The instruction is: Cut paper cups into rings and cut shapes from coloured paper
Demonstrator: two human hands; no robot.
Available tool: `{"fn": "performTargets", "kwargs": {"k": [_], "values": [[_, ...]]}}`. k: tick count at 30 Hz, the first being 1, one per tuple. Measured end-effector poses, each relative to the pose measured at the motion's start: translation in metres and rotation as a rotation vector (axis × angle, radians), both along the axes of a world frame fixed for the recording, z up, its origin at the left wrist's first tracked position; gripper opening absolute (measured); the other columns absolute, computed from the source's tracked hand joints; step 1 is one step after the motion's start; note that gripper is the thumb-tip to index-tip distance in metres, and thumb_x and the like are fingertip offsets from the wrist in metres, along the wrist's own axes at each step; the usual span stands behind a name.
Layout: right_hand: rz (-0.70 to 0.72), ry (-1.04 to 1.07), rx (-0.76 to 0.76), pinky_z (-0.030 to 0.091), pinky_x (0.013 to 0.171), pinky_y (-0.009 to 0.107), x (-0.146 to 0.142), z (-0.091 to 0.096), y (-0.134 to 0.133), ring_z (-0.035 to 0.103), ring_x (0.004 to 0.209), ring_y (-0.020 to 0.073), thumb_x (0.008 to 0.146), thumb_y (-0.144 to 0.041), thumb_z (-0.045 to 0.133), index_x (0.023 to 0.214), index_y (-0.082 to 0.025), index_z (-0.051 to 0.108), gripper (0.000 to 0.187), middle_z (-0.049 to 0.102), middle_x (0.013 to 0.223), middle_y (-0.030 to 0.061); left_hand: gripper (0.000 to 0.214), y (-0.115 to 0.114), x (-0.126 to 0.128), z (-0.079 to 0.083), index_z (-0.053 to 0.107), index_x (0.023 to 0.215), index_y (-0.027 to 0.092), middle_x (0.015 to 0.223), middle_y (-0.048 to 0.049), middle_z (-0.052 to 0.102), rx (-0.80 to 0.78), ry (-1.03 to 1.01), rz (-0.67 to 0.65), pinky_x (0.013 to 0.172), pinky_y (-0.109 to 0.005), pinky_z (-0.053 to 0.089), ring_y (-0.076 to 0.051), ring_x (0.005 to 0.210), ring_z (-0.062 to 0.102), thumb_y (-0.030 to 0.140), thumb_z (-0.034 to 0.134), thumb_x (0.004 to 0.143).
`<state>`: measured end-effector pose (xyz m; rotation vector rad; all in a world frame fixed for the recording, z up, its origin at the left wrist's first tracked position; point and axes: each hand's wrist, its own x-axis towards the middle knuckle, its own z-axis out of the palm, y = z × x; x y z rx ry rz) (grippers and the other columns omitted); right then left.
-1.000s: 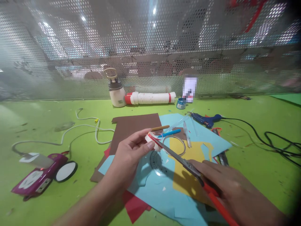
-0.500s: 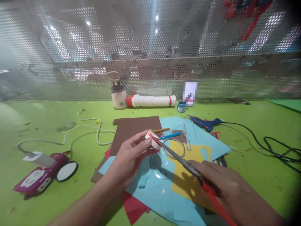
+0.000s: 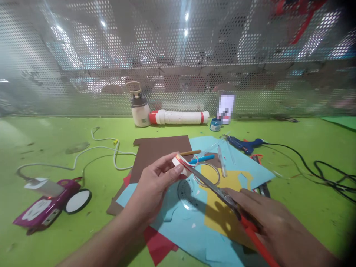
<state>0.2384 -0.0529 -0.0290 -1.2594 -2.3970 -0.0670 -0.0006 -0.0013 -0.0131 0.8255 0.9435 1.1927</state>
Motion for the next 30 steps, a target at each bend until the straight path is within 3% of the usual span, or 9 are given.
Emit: {"fn": "performTargets", "kwargs": {"k": [7, 20, 30], "values": [[0.0, -0.004, 0.012, 0.054, 0.044, 0.031, -0.0027, 0.0047, 0.0009, 0.07, 0.063, 0.0236, 0.08, -0.01, 0.041, 0.108, -0.015, 0.064, 0.036, 0.075, 0.088, 0.0126, 0.052, -0.0003, 0.0001, 0.0, 0.062, 0.121, 0.011, 0.102, -0.0129, 0.074, -0.008, -0.004, 0.002, 0.091, -0.038, 0.049, -0.024, 0.094, 0.069, 0.024, 0.078, 0.074], [0.007, -0.004, -0.018, 0.054, 0.046, 0.031, 0.0009, -0.0002, -0.0015, 0.07, 0.066, 0.0229, 0.082, -0.012, 0.044, 0.112, -0.017, 0.06, 0.034, 0.074, 0.089, 0.0102, 0.052, 0.0004, -0.0003, 0.0016, 0.063, 0.12, 0.013, 0.101, -0.0121, 0.074, -0.027, -0.02, 0.007, 0.091, -0.041, 0.049, -0.026, 0.094, 0.069, 0.024, 0.08, 0.072], [-0.011, 0.012, 0.043, 0.055, 0.047, 0.032, -0.0035, 0.0037, 0.0026, 0.07, 0.062, 0.0225, 0.081, -0.01, 0.04, 0.104, -0.016, 0.065, 0.034, 0.075, 0.081, 0.0105, 0.043, 0.0001, -0.0029, 0.0034, 0.065, 0.119, 0.014, 0.104, -0.0121, 0.074, 0.004, -0.047, 0.014, 0.088, -0.034, 0.051, -0.02, 0.09, 0.069, 0.025, 0.075, 0.078]]}}
